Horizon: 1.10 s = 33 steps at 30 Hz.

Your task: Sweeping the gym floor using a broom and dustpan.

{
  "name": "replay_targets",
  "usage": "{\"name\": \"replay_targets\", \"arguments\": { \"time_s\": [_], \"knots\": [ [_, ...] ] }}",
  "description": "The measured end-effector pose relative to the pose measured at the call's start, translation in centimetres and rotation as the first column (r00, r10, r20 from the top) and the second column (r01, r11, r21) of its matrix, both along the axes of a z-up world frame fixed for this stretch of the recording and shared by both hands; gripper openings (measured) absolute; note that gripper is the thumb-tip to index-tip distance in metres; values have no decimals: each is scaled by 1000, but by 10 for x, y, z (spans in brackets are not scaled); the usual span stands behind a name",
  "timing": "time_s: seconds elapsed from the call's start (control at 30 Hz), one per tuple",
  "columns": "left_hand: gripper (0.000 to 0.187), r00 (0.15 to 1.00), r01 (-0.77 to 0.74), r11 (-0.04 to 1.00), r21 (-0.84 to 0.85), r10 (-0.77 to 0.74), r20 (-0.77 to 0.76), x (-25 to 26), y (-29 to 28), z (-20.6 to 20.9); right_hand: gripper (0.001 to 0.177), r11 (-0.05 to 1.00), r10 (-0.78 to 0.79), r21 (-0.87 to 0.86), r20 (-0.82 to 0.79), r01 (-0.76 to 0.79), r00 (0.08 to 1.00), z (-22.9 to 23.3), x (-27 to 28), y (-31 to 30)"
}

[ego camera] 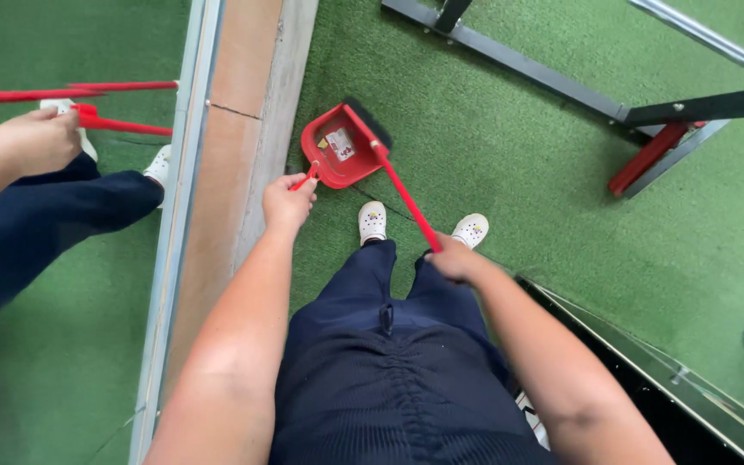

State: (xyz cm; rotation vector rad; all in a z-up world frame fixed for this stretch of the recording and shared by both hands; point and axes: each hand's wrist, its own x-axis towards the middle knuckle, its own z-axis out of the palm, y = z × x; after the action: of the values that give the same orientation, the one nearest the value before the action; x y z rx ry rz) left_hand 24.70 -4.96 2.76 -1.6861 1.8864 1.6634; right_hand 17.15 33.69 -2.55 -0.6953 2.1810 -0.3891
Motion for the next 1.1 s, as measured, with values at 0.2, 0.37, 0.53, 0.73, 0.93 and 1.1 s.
{"name": "replay_targets", "arguments": {
  "time_s": [0.2,0.37,0.53,0.73,0.93,1.1],
  "knots": [
    [31,1000,29,999,35,-29,4,15,-23,10,54,669,-721,457,591,587,362,198,-106,55],
    [32,991,120,991,64,-123,46,49,-39,12,52,511,-845,519,451,685,289,194,-118,137],
    [34,991,103,993,65,-108,76,51,-27,13,21,281,-919,495,386,822,82,107,-92,134],
    [41,924,235,960,153,-270,271,22,-18,23,14,422,-891,496,381,759,247,64,-13,37],
    [41,810,381,872,306,-475,345,1,6,36,43,774,-631,361,507,520,588,86,62,-39],
    [40,799,448,838,313,-532,280,12,21,43,47,735,-623,330,675,593,396,134,64,-30]
  ]
}}
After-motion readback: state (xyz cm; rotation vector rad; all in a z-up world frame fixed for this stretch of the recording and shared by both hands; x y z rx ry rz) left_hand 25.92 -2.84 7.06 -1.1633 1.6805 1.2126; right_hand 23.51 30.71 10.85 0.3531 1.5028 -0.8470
